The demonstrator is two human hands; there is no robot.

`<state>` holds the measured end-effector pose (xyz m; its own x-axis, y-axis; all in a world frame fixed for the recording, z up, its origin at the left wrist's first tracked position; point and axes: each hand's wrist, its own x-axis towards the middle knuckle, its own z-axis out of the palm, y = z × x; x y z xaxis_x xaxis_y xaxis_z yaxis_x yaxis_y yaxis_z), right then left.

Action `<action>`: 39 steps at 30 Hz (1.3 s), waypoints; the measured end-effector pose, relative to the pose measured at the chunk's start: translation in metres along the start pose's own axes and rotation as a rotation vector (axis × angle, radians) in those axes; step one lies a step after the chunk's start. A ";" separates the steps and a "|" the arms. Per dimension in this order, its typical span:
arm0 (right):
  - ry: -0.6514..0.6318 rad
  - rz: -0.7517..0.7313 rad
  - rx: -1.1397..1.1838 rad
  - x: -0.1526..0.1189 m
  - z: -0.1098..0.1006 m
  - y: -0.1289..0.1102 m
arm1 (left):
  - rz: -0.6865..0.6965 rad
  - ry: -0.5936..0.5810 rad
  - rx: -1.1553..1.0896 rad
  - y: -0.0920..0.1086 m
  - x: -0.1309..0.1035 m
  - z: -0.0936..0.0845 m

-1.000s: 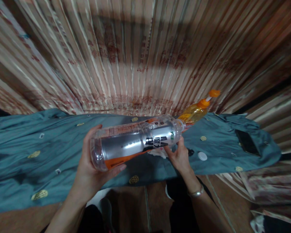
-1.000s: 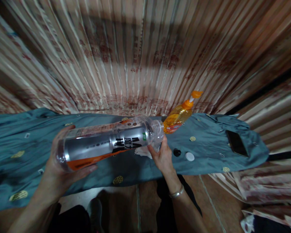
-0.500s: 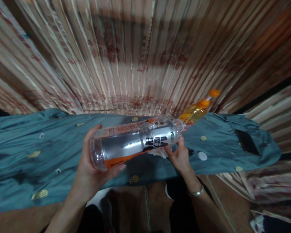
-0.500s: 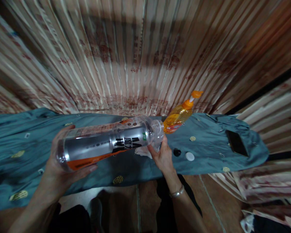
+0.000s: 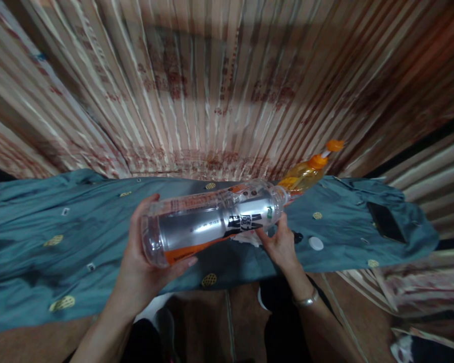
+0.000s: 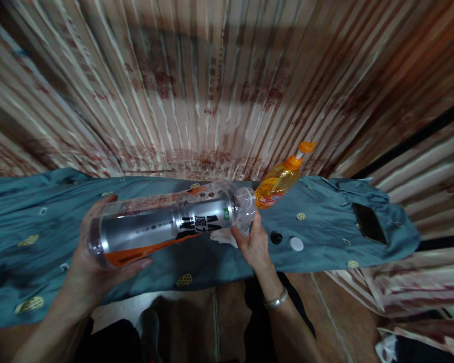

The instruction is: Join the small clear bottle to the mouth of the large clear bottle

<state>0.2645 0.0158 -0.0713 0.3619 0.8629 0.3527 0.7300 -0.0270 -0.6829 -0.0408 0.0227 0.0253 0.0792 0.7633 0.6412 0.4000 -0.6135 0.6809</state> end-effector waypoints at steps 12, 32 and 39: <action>0.014 -0.015 0.015 0.000 0.001 0.002 | -0.024 0.006 -0.076 0.001 0.001 0.003; 0.023 -0.022 0.001 -0.001 0.002 0.003 | -0.114 -0.002 -0.131 0.008 0.000 0.003; 0.025 -0.042 -0.006 0.000 0.002 0.001 | -0.172 -0.008 -0.134 0.006 -0.001 0.003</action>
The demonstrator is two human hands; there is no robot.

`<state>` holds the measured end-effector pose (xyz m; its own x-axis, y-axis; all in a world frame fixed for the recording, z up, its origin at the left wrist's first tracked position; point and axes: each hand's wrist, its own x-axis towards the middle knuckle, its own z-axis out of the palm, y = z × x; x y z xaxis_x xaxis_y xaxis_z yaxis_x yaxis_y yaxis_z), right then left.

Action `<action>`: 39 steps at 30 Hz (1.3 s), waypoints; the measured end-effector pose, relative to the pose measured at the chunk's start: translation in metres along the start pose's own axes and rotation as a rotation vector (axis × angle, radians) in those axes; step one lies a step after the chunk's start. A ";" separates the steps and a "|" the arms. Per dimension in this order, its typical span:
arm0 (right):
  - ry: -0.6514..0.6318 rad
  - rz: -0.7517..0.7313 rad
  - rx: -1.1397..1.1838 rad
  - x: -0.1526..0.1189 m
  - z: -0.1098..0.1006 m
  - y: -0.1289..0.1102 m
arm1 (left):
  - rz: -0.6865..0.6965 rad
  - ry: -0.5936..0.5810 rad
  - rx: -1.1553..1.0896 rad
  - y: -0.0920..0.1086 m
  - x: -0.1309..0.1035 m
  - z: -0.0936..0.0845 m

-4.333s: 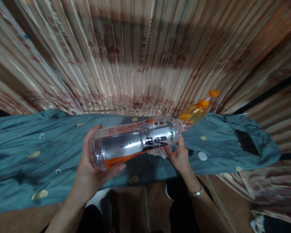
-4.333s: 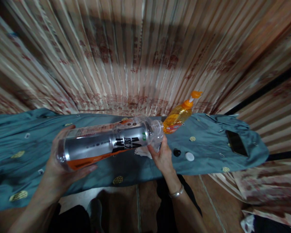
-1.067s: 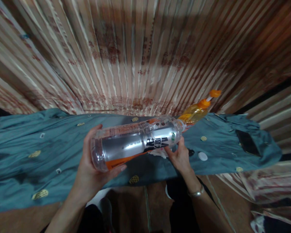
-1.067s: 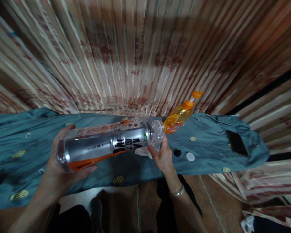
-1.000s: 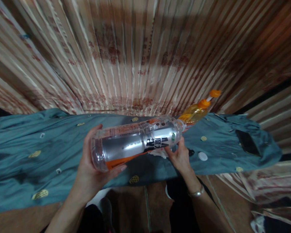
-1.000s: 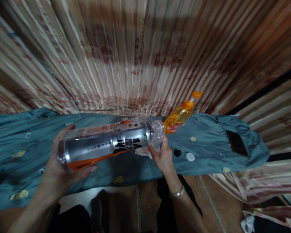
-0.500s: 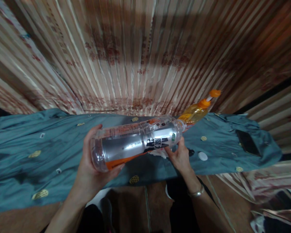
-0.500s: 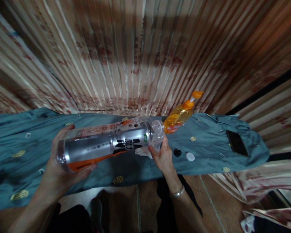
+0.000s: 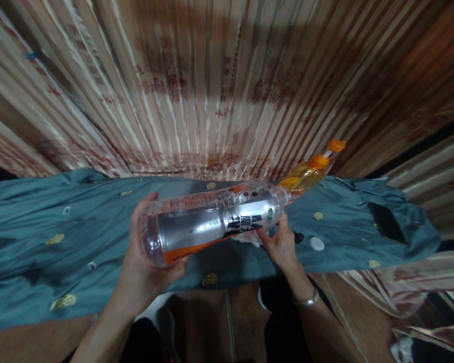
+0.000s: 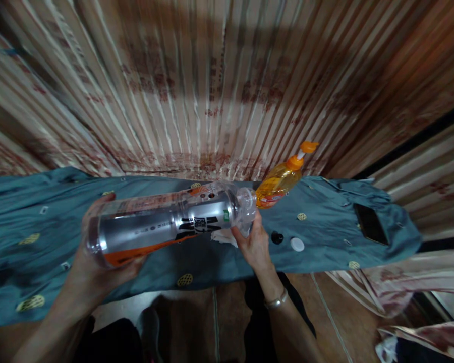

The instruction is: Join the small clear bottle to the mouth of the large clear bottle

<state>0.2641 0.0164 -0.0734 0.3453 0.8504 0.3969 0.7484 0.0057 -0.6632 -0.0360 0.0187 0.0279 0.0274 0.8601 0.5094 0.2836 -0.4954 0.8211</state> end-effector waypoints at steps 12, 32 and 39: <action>-0.016 0.029 0.019 0.000 -0.002 -0.004 | -0.023 0.043 -0.086 0.001 0.002 0.001; -0.023 0.022 0.017 -0.001 -0.001 -0.003 | 0.061 0.010 0.010 -0.001 0.001 -0.002; -0.026 0.036 0.035 -0.001 -0.001 -0.003 | 0.026 0.018 0.029 -0.001 0.002 -0.003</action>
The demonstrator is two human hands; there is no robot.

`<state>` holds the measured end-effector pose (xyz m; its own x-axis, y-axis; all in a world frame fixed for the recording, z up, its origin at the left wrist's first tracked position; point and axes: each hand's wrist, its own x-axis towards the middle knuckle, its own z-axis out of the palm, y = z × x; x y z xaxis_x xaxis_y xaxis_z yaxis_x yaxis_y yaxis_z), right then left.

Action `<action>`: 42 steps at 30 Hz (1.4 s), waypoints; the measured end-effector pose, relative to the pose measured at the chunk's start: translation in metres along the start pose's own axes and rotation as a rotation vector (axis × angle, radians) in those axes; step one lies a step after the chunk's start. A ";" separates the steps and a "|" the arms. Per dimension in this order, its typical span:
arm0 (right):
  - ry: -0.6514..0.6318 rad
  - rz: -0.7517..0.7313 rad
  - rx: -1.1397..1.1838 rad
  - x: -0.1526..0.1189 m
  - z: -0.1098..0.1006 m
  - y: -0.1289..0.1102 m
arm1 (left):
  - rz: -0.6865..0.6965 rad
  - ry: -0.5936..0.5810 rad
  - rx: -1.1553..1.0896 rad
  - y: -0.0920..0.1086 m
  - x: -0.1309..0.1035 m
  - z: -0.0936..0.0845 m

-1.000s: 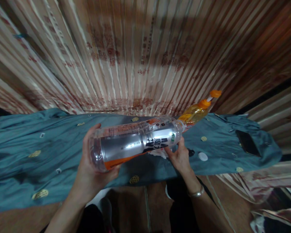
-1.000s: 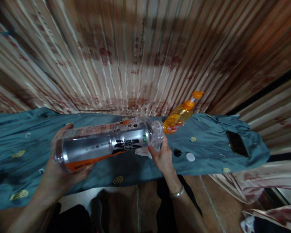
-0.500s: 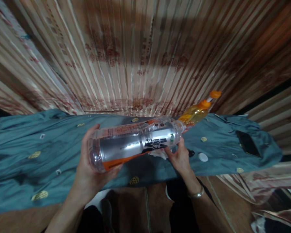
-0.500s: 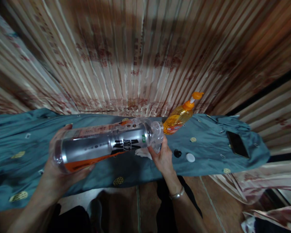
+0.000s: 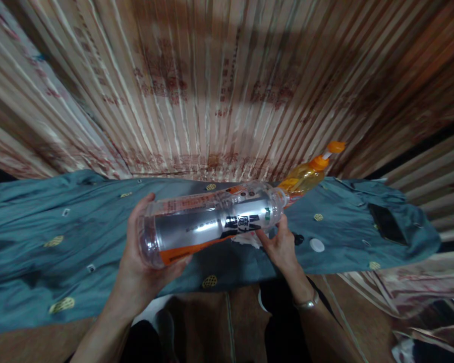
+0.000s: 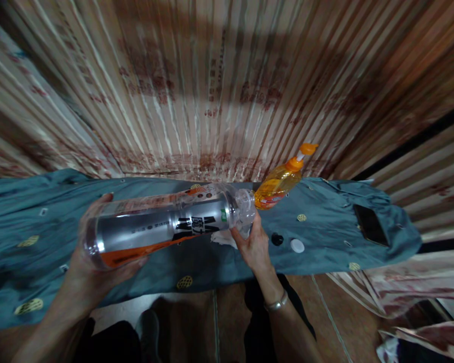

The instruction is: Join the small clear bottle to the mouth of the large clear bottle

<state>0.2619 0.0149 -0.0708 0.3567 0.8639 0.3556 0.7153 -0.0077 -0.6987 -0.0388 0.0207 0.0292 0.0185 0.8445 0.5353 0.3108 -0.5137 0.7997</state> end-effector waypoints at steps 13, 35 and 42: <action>0.029 -0.027 -0.030 0.000 0.002 0.003 | -0.038 0.030 -0.046 0.000 -0.001 0.001; 0.032 -0.071 -0.024 -0.001 0.003 0.002 | -0.181 -0.066 -0.011 -0.001 0.001 -0.012; 0.034 -0.067 -0.015 -0.001 0.003 0.002 | -0.272 -0.015 -0.109 0.006 0.000 -0.008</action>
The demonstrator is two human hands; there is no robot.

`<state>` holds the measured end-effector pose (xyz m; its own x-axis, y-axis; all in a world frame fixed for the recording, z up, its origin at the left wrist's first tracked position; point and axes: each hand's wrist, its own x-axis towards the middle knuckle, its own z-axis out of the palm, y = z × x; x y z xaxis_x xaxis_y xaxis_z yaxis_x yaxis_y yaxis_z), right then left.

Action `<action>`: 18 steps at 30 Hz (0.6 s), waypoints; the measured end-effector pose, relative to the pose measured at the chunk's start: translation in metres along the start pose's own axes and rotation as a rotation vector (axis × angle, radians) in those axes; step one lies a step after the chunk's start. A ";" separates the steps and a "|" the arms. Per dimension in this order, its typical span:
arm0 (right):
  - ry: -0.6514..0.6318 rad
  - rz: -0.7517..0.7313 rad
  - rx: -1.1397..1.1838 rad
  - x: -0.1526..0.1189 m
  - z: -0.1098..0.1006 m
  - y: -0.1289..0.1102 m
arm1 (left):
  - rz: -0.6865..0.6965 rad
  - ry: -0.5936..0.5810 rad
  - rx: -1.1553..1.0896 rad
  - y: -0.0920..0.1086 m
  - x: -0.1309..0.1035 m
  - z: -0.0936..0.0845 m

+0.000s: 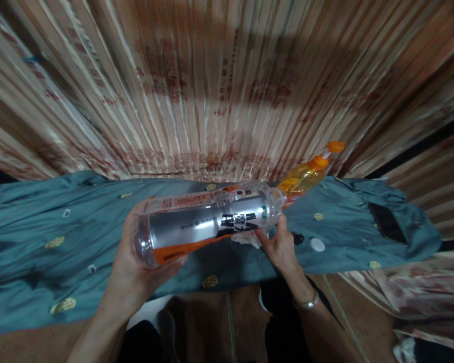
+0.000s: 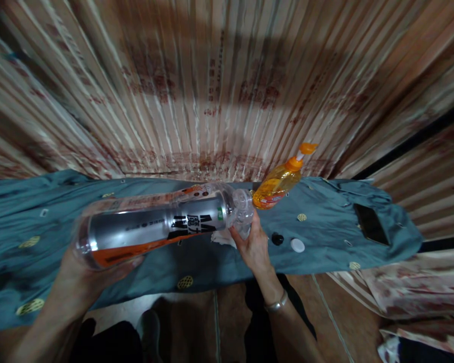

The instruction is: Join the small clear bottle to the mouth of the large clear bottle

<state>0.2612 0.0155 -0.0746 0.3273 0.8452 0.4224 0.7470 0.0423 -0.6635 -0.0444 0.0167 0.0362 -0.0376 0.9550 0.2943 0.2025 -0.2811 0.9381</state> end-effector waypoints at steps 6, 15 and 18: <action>-0.012 -0.008 0.018 0.000 -0.001 0.000 | 0.034 0.076 -0.048 -0.007 0.002 0.000; -0.002 0.002 -0.001 0.000 0.000 0.002 | 0.096 0.085 -0.028 -0.009 0.004 0.002; 0.002 0.002 -0.008 0.000 0.001 0.002 | 0.065 0.081 -0.064 -0.007 0.004 0.003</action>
<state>0.2626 0.0160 -0.0764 0.3301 0.8444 0.4220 0.7508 0.0361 -0.6595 -0.0431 0.0231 0.0300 -0.1062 0.9245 0.3660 0.1445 -0.3498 0.9256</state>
